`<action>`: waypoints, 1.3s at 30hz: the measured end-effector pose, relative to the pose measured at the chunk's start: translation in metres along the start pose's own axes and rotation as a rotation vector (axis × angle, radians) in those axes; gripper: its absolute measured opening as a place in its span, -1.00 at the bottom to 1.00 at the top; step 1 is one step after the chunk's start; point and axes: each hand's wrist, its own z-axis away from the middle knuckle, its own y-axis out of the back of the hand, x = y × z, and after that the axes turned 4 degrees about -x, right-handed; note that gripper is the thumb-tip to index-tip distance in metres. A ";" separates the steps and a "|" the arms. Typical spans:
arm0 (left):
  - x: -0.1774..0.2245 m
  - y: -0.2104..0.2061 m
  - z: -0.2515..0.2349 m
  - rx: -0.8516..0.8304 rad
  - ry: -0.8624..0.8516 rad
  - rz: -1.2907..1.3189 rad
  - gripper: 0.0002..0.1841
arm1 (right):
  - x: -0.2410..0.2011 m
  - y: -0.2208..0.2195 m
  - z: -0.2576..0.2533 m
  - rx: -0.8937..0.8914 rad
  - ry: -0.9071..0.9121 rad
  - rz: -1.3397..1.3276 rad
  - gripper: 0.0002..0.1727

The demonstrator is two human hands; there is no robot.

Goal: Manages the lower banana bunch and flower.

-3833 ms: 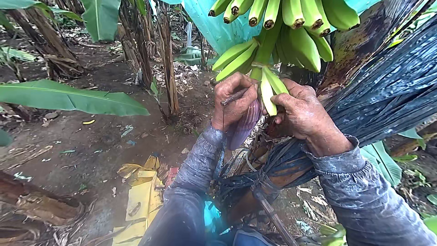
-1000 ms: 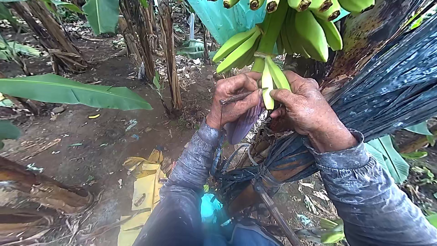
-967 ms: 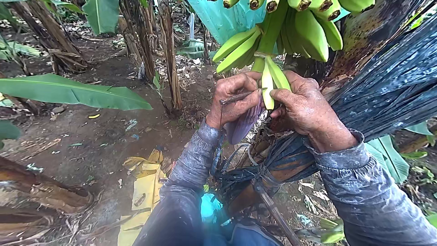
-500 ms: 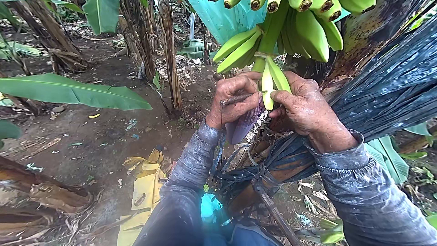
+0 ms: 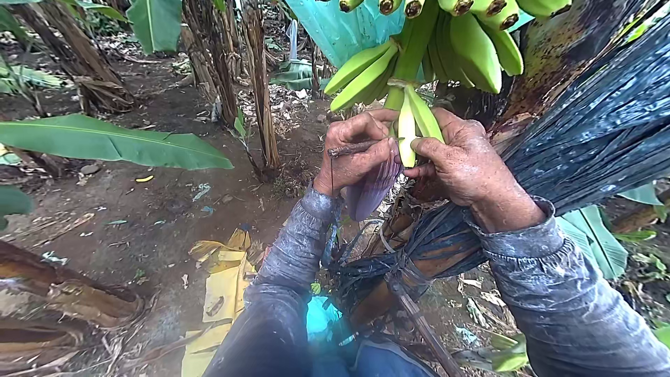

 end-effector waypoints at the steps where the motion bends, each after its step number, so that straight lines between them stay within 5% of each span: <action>1: -0.001 0.000 0.001 0.017 -0.001 0.006 -0.94 | 0.001 0.000 0.000 -0.004 0.005 -0.003 -0.59; 39: 0.008 -0.005 0.008 -0.026 0.030 0.001 -0.91 | 0.001 0.000 0.003 0.006 0.018 0.049 -0.60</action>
